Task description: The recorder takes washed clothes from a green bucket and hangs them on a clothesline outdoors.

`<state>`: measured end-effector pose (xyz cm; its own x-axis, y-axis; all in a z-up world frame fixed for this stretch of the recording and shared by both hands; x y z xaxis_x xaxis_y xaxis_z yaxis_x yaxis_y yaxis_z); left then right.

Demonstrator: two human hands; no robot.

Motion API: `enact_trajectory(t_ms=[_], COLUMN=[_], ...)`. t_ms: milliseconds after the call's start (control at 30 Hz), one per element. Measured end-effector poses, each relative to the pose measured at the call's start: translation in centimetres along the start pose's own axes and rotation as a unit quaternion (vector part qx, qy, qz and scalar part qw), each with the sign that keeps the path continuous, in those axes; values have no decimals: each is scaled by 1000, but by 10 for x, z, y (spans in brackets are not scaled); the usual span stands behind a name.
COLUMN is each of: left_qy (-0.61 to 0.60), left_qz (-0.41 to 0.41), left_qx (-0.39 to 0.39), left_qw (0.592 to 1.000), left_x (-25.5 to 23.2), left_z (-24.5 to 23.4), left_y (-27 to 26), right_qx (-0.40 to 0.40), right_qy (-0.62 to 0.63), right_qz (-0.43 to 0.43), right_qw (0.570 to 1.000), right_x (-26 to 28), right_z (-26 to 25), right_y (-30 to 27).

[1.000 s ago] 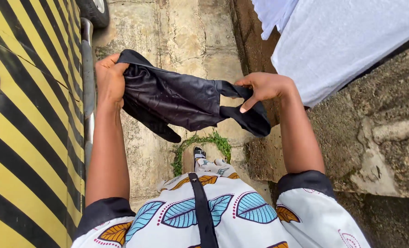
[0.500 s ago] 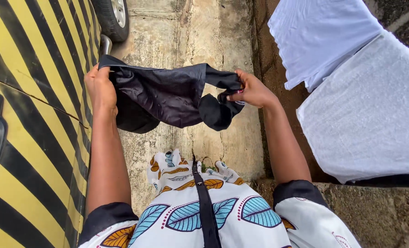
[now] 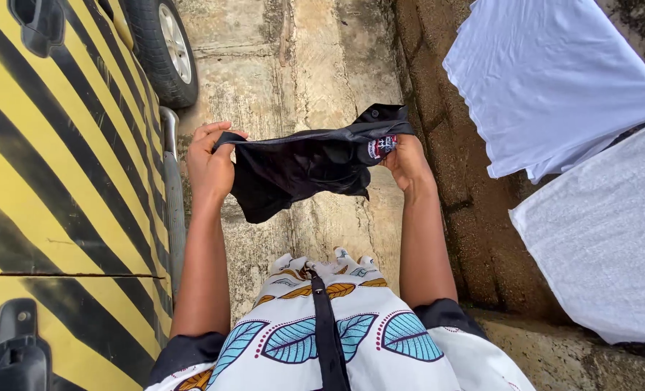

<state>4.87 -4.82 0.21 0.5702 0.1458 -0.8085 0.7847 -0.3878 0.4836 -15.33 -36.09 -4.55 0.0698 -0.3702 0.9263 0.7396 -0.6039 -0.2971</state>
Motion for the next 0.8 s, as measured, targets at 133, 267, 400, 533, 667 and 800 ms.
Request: enact_trajectory(t_ms=[133,267,400,533,667,800], left_qy=[-261,-317,-348,-333,-195,129], left_qz=[-160,-172,-157,-142,-41,136], left_qx=[3,-53,-48,-33,-13,-136], left_qw=[952,931,923,932,980,973], left_x=[17,41,37,40,50,22], left_z=[16,22,32,63,101,119], left_y=[22,50,89,133,186,235], right_qx=[-112,-105,-229,-336,-193,8], right_qy=[5,-309,-503,-549,-483,-86], right_qz=[-103,-344,-328,-226,-481,-101], right_qw=[988,881,766,731,706,991], right_x=[9,26,27,53,68,114], right_z=[31,46,41,35,0,-19], right_y=[5,9,42,77,144,177])
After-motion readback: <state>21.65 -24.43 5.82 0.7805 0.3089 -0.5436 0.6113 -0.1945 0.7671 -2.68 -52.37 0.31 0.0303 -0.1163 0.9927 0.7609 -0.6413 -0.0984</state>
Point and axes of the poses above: each hand's wrist, its own y-axis towards the middle knuckle, its own z-axis out of the palm, x = y × z, the point moved 1 cm from there along y, towards the middle knuckle, and after that the axes turned 3 degrees about -y, right-handed, at the moved point
